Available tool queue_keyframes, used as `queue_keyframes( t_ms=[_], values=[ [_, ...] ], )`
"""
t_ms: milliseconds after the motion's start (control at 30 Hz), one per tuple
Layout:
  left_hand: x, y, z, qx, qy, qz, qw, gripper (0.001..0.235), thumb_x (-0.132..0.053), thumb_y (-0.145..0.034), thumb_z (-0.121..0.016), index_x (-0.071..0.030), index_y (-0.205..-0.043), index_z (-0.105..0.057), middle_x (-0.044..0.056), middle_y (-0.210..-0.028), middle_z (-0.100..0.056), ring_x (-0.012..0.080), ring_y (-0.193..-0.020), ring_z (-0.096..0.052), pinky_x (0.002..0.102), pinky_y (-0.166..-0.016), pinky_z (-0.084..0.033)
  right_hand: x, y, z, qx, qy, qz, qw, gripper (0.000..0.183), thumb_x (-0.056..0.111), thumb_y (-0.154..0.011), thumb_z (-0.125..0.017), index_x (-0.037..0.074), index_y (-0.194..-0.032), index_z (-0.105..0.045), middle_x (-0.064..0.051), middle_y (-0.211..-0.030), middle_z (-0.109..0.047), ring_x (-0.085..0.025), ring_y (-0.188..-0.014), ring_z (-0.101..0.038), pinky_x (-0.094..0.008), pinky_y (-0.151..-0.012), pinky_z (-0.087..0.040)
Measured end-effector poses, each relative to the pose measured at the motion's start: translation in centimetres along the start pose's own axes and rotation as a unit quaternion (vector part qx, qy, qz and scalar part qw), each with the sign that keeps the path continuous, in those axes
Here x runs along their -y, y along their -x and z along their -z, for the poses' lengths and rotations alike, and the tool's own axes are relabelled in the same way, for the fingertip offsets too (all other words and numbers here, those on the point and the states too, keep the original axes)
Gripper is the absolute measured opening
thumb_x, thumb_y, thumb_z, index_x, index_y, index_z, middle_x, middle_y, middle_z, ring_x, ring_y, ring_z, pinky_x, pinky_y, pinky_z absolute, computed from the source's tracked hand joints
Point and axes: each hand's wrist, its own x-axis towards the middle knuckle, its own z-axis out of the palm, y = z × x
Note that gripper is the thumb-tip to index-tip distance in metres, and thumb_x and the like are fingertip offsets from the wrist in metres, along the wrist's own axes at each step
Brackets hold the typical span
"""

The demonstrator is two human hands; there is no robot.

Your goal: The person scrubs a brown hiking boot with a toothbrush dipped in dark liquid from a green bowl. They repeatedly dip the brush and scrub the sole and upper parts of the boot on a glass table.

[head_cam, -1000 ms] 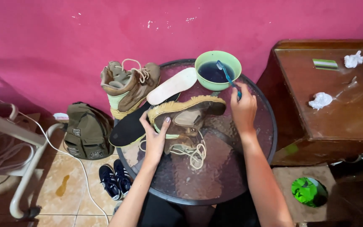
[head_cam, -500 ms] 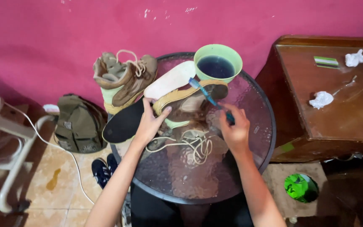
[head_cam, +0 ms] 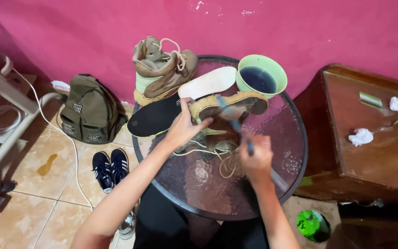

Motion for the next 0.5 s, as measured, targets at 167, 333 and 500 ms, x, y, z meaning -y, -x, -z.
queue_keyframes(
  t_ms=[167, 333, 500],
  values=[
    [-0.3, 0.2, 0.2, 0.008, -0.009, -0.003, 1.000, 0.069, -0.057, -0.086, -0.069, -0.022, -0.129, -0.027, 0.028, -0.129, -0.060, 0.0555, -0.121, -0.059, 0.064, -0.100, -0.047, 0.3, -0.9, -0.3, 0.019, -0.047, 0.043, 0.998, 0.026, 0.001, -0.085, -0.073, 0.010, -0.109, -0.078, -0.006, -0.084, -0.069, -0.027, -0.077, -0.066, -0.041, -0.083, -0.053],
    [-0.2, -0.1, 0.1, 0.011, -0.017, -0.005, 1.000, 0.068, -0.056, -0.087, -0.068, -0.023, -0.129, -0.027, 0.029, -0.129, -0.060, 0.0558, -0.120, -0.059, 0.064, -0.099, -0.048, 1.3, 0.0, -0.6, 0.037, -0.037, 0.082, 0.995, 0.033, 0.001, -0.075, -0.075, 0.015, -0.105, -0.079, -0.005, -0.080, -0.068, -0.027, -0.074, -0.065, -0.044, -0.083, -0.053],
    [-1.0, 0.6, 0.4, 0.010, -0.033, 0.003, 0.999, 0.070, -0.064, -0.087, -0.064, -0.023, -0.131, -0.028, 0.029, -0.129, -0.060, 0.0546, -0.120, -0.060, 0.065, -0.099, -0.048, 2.1, -2.3, -0.2, -0.004, -0.051, 0.021, 0.998, 0.020, -0.003, -0.088, -0.070, 0.005, -0.107, -0.074, -0.011, -0.085, -0.069, -0.032, -0.073, -0.064, -0.041, -0.080, -0.051]
  ],
)
